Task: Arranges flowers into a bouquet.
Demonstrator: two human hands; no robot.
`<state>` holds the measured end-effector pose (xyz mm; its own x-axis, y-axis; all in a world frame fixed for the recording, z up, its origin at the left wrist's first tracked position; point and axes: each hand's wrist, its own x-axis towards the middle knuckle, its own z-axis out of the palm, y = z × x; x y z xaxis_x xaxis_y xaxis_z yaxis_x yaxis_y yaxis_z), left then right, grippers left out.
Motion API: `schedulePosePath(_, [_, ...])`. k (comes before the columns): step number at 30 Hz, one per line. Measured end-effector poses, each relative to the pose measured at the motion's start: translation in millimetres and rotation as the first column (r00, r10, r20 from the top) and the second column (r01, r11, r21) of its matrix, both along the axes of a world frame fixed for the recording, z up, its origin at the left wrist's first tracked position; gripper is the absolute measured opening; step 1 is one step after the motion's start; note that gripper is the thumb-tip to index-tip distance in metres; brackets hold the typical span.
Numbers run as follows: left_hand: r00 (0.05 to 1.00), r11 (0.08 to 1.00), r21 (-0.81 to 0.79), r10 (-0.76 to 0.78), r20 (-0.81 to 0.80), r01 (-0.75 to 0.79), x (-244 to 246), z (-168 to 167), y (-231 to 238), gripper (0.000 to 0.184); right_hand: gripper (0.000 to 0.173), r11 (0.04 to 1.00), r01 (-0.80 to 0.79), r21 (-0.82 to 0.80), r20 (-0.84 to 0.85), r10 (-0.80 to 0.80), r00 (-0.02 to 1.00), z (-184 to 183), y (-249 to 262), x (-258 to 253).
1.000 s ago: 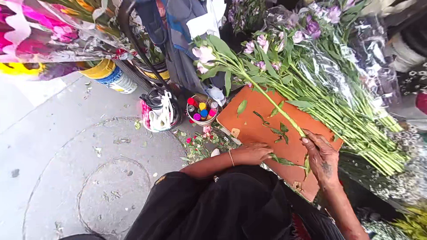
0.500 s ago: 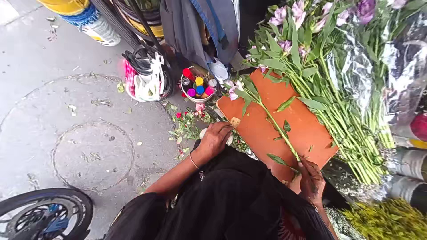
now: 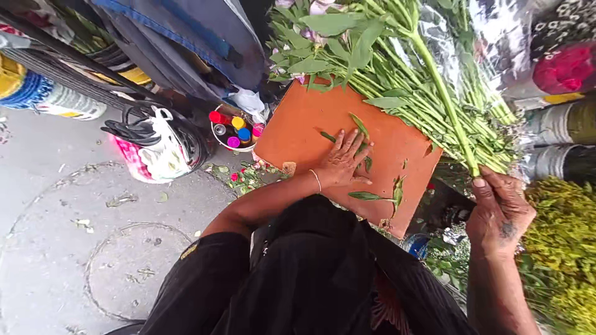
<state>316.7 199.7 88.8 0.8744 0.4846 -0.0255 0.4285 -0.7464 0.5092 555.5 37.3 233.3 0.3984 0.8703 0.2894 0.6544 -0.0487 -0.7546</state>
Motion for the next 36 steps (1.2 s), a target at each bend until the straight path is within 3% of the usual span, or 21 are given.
schedulePosePath(3, [0.955, 0.956, -0.02, -0.291, 0.065, 0.292, 60.4, -1.6, -66.0, 0.105, 0.026, 0.997, 0.071, 0.013, -0.009, -0.071, 0.997, -3.4, -21.9, 13.8])
schedulePosePath(5, [0.908, 0.908, -0.059, -0.411, 0.075, 0.416, 105.3, 1.8, -105.7, 0.108, 0.026, 0.994, 0.108, 0.018, -0.03, -0.108, 0.994, -6.5, -29.8, 22.6])
schedulePosePath(7, [0.841, 0.841, -0.108, -0.506, 0.19, 0.531, 150.0, 2.5, -142.2, 0.101, 0.026, 0.992, 0.128, -0.001, -0.048, -0.128, 0.991, -10.2, -31.2, 28.9])
schedulePosePath(10, [0.71, 0.638, -0.314, -0.607, 0.357, 0.703, 186.0, 31.8, -177.3, 0.067, 0.027, 0.995, 0.094, -0.04, -0.076, -0.097, 0.992, -18.3, -27.0, 33.4])
schedulePosePath(12, [0.681, 0.492, -0.475, -0.584, 0.442, 0.73, 188.1, 56.7, -182.2, 0.039, 0.026, 0.997, 0.055, -0.062, -0.092, -0.061, 0.994, -21.8, -22.2, 32.6])
schedulePosePath(15, [0.623, 0.453, -0.439, -0.659, 0.422, 0.776, 168.2, 66.0, -150.9, 0.029, 0.025, 0.993, -0.055, -0.101, -0.12, 0.042, 0.992, -31.2, -16.6, 32.9])
schedulePosePath(18, [0.701, 0.554, -0.432, -0.603, 0.382, 0.712, 113.8, 77.2, -89.5, 0.022, 0.026, 0.982, -0.15, -0.118, -0.125, 0.135, 0.983, -44.3, 0.9, 27.0])
schedulePosePath(22, [0.823, 0.765, -0.452, -0.174, 0.54, 0.458, 34.2, 79.1, -58.0, 0.037, 0.026, 0.949, -0.293, -0.117, -0.085, 0.284, 0.955, -67.1, 34.2, 5.1])
schedulePosePath(25, [0.844, 0.962, -0.263, 0.076, 0.532, 0.079, -15.7, 67.2, -56.7, 0.031, 0.026, 0.926, -0.348, -0.148, 0.004, 0.353, 0.936, -94.4, 43.7, -3.9])
schedulePosePath(28, [0.881, 0.971, 0.052, 0.187, 0.434, -0.232, -43.4, 38.3, -51.1, 0.048, 0.028, 0.918, -0.331, -0.217, 0.084, 0.356, 0.931, -116.5, 26.0, -2.6])
schedulePosePath(31, [0.93, 0.954, 0.15, 0.203, 0.306, -0.258, -52.0, 20.3, -37.6, 0.075, 0.028, 0.931, -0.271, -0.243, 0.164, 0.315, 0.935, -122.0, 4.3, 0.2])
schedulePosePath(36, [0.968, 0.993, 0.004, 0.113, 0.225, -0.117, -48.5, -7.4, -25.7, 0.086, 0.025, 0.941, -0.2, -0.274, 0.244, 0.27, 0.931, -116.5, -18.1, 3.0])
